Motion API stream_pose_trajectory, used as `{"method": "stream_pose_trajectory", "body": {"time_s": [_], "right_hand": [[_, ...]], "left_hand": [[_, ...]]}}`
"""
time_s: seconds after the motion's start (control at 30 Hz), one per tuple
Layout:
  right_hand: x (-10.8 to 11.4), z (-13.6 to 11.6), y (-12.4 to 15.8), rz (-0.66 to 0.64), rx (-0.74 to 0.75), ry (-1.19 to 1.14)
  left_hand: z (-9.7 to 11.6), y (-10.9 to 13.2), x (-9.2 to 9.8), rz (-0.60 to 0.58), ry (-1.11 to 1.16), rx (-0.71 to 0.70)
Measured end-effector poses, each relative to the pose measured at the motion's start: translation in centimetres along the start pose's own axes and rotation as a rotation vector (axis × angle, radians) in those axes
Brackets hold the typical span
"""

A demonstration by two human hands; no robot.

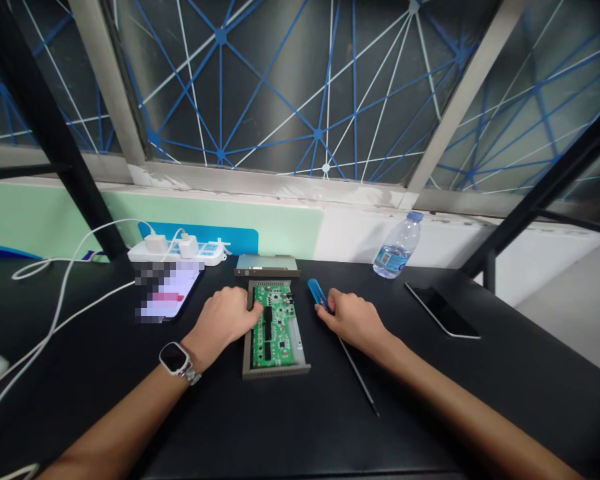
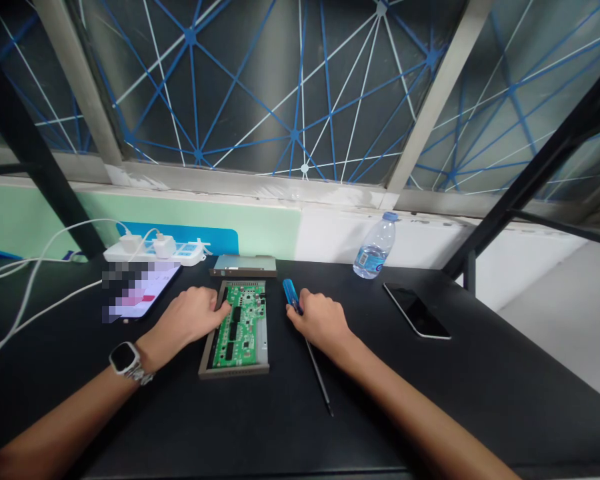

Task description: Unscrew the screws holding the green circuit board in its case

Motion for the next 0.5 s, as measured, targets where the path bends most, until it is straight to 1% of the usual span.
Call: {"method": "stream_pose_trajectory", "body": {"time_s": [0.13,0.2,0.23,0.3,0.33,0.37,0.4,0.5], "right_hand": [[0.5,-0.4,-0.2,-0.005,0.014,0.056],[1.4,-0.8,-1.0,0.047,0.048,0.039],[1.9,-1.4,-1.8,0.085,0.092,0.015],[2.8,-3.4,-3.9,0.140,0.226,-0.069],[2.8,-4.5,-5.3,0.131,0.296,-0.120],[2.5,-5.5,-6.9,0.099,0.326,-0.163],[1.9,-6.2,-8.5,0.038,0.327,-0.195],[0.0,-8.3,-13.1,-0.075,0.327,-0.235]], "left_hand": [[-0.2,0.3,0.0,-0.028,-0.029,0.014],[-0.1,0.5,-0.1,-0.046,-0.046,0.017],[0.0,0.6,-0.2,-0.055,-0.052,0.019],[0.1,0.7,-0.4,-0.063,-0.053,0.025],[0.0,0.7,-0.5,-0.061,-0.048,0.031],[0.0,0.7,-0.5,-0.054,-0.041,0.037],[-0.1,0.7,-0.6,-0.044,-0.033,0.041],[-0.2,0.8,-0.4,-0.011,-0.001,0.042]]}}
Point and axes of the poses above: each hand's wrist, its own y-axis away from the middle knuckle, its own x-axis out of the back of the hand, z = x × y, the point moved 10 cm from there along -y, towards the middle knuckle, and after that the axes turned 9 degrees about x, right-handed, at the moved point
